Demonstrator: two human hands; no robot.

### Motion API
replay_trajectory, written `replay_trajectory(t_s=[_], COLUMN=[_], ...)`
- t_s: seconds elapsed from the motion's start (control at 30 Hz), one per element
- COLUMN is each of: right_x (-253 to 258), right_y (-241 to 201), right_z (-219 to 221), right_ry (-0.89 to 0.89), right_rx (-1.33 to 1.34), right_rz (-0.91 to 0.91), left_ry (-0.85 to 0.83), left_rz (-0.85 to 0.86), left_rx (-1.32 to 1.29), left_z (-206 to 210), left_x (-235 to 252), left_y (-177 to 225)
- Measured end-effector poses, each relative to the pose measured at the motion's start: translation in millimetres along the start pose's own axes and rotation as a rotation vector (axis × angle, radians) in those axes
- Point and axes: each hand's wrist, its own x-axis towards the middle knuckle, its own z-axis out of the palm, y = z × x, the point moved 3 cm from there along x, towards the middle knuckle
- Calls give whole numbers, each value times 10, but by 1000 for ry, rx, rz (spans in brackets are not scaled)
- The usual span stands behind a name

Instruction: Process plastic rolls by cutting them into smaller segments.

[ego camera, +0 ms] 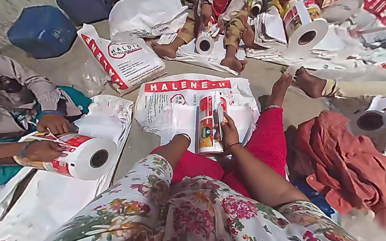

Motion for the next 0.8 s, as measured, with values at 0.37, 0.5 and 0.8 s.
replay_trajectory(t_s=[0.37,0.5,0.8], right_x=[153,168,315], right_y=[-387,-468,-114], right_z=[-349,-544,-564], right_ry=[181,303,397], right_rx=[-6,98,-36], right_rz=[-128,-109,238], left_ry=[374,305,208], left_rz=[397,348,333], left_rx=[-1083,-1200,-1335], left_z=[-1153,-1202,-1247], left_x=[364,241,12], left_y=[506,679,955])
